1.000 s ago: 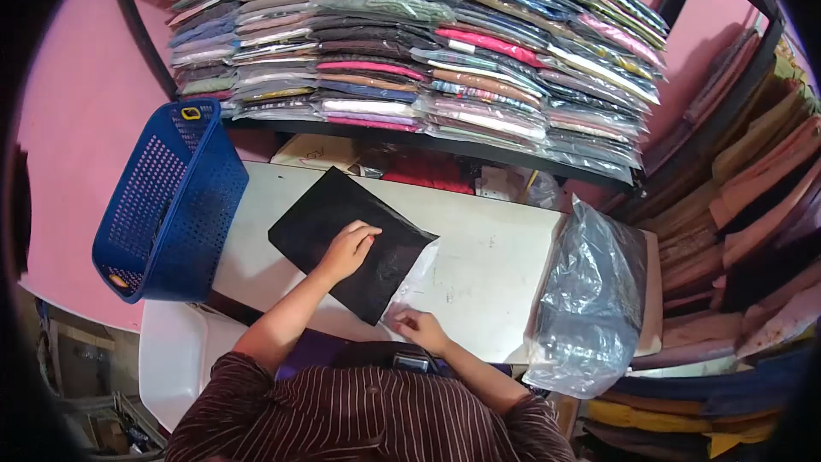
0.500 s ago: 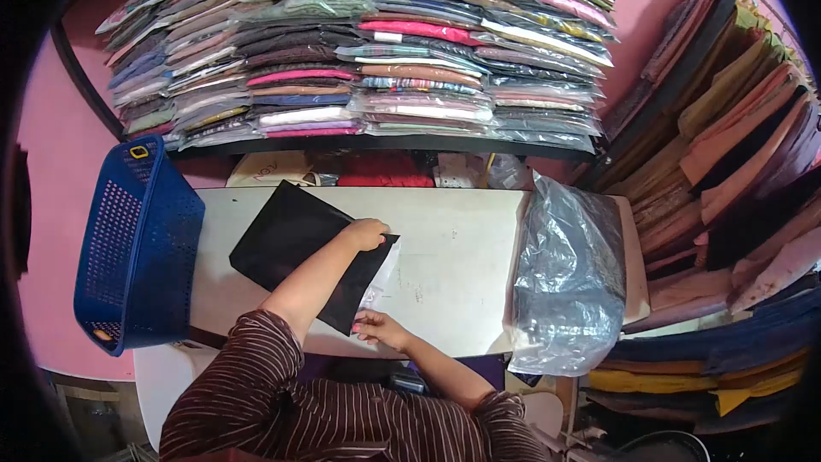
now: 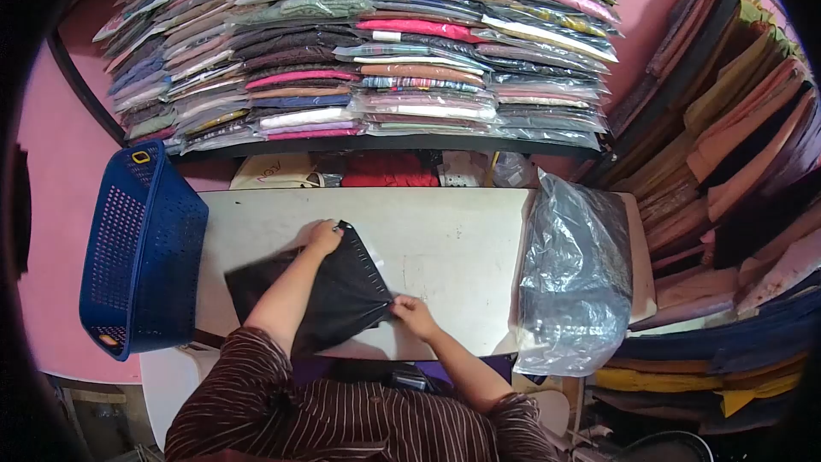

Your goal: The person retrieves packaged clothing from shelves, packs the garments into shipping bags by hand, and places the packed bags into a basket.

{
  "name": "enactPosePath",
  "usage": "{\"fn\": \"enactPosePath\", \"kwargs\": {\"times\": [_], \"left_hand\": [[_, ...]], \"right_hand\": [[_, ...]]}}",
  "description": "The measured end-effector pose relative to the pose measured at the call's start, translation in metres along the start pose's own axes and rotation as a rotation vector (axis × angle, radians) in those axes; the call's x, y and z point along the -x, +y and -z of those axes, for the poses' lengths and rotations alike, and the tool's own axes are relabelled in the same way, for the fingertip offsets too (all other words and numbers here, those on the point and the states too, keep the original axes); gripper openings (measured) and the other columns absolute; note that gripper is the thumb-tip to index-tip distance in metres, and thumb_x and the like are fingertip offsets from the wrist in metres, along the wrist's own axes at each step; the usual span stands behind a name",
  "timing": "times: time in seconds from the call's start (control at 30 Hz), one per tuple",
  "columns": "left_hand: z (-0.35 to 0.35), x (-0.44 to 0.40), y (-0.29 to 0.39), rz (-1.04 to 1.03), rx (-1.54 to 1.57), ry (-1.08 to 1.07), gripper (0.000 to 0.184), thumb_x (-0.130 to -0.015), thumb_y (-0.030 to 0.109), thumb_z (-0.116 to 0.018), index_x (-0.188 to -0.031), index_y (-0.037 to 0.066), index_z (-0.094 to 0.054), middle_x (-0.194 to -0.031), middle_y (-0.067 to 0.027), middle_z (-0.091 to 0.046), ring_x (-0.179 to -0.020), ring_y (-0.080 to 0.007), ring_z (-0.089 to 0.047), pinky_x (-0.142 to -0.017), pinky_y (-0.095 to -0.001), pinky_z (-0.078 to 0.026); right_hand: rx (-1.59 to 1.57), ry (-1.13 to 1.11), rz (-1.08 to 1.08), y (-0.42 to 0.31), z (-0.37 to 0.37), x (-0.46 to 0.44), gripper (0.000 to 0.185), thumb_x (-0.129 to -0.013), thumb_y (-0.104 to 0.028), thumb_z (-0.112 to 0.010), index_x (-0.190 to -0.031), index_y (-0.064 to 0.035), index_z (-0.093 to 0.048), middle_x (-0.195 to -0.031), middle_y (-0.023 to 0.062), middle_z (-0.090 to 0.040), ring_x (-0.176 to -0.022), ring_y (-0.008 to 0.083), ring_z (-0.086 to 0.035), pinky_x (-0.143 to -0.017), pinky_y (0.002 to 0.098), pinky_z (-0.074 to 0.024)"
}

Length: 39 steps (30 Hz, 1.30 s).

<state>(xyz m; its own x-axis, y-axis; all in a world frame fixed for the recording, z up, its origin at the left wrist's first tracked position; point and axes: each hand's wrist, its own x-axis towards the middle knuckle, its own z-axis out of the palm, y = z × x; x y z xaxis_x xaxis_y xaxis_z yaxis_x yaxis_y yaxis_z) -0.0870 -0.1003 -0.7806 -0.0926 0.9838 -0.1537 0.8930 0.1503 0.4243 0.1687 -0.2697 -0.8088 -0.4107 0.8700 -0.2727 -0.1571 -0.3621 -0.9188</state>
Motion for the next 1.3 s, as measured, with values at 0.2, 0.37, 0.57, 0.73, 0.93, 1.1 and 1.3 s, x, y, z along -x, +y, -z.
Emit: {"fn": "enactPosePath", "kwargs": {"times": [0.2, 0.37, 0.57, 0.73, 0.93, 1.1, 1.3], "left_hand": [[0.007, 0.023, -0.066, 0.22, 1.014, -0.089, 0.01, -0.088, 0.014, -0.063, -0.09, 0.004, -0.064, -0.082, 0.0009, -0.061, -0.076, -0.0091, -0.054, -0.07, -0.0258, -0.045], [0.053, 0.038, -0.044, 0.17, 1.158, -0.008, 0.01, -0.09, 0.014, -0.062, -0.094, 0.004, -0.062, -0.086, 0.0007, -0.061, -0.08, -0.0091, -0.055, -0.076, -0.0251, -0.045], [0.15, 0.051, -0.008, -0.11, 1.389, 0.014, 0.018, -0.09, 0.009, -0.062, -0.106, 0.004, -0.058, -0.098, -0.0027, -0.063, -0.091, -0.0108, -0.058, -0.082, -0.0242, -0.044], [0.224, 0.083, 0.024, -0.388, 1.312, 0.257, 0.01, -0.085, 0.008, -0.068, -0.093, 0.006, -0.062, -0.084, 0.0024, -0.063, -0.077, -0.0044, -0.056, -0.069, -0.0189, -0.044], [0.275, 0.145, 0.054, -0.68, 1.173, 0.407, 0.015, -0.082, 0.014, -0.074, -0.083, 0.003, -0.063, -0.079, 0.0021, -0.06, -0.071, -0.0039, -0.052, -0.066, -0.0182, -0.039], [0.279, 0.142, 0.063, -0.653, 1.087, 0.4, 0.01, -0.083, 0.008, -0.071, -0.085, 0.003, -0.062, -0.079, 0.0018, -0.06, -0.073, -0.0052, -0.054, -0.067, -0.0191, -0.041], [0.23, 0.073, 0.061, -0.417, 1.097, 0.232, 0.006, -0.084, 0.004, -0.067, -0.087, 0.002, -0.062, -0.08, 0.0026, -0.062, -0.074, -0.0047, -0.055, -0.069, -0.0205, -0.044]], "right_hand": [[0.104, 0.023, 0.011, -0.029, 0.006, -0.012, 0.012, -0.084, -0.008, -0.068, -0.092, -0.005, -0.06, -0.086, -0.0045, -0.059, -0.081, 0.0081, -0.053, -0.075, 0.0246, -0.0437], [0.247, -0.022, -0.042, -0.036, 0.033, -0.03, 0.009, -0.084, -0.006, -0.068, -0.089, -0.0038, -0.062, -0.083, -0.0032, -0.06, -0.08, 0.0079, -0.053, -0.076, 0.0252, -0.0444], [0.391, 0.042, 0.355, -0.18, 0.036, -0.03, 0.007, -0.084, -0.006, -0.067, -0.088, -0.0022, -0.063, -0.079, -0.0044, -0.059, -0.077, 0.0048, -0.05, -0.069, 0.0235, -0.0428], [0.745, 0.166, 0.751, -0.305, 0.018, 0.013, 0.017, -0.079, -0.012, -0.073, -0.089, 0.0, -0.065, -0.081, 0.0055, -0.064, -0.079, 0.0148, -0.057, -0.073, 0.0284, -0.0439], [0.97, 0.182, 0.936, -0.38, -0.005, 0.072, 0.017, -0.075, -0.01, -0.074, -0.085, 0.0, -0.065, -0.079, 0.0084, -0.064, -0.074, 0.0213, -0.06, -0.069, 0.0308, -0.0455], [0.878, 0.195, 0.934, -0.386, 0.004, 0.068, 0.017, -0.076, -0.01, -0.074, -0.088, 0.0005, -0.067, -0.077, 0.0048, -0.065, -0.073, 0.015, -0.059, -0.065, 0.0286, -0.0455], [0.74, 0.219, 0.541, -0.334, 0.06, -0.011, 0.016, -0.079, -0.01, -0.074, -0.088, 0.0001, -0.066, -0.065, -0.0029, -0.056, -0.059, 0.0045, -0.047, -0.052, 0.0232, -0.039]]}}
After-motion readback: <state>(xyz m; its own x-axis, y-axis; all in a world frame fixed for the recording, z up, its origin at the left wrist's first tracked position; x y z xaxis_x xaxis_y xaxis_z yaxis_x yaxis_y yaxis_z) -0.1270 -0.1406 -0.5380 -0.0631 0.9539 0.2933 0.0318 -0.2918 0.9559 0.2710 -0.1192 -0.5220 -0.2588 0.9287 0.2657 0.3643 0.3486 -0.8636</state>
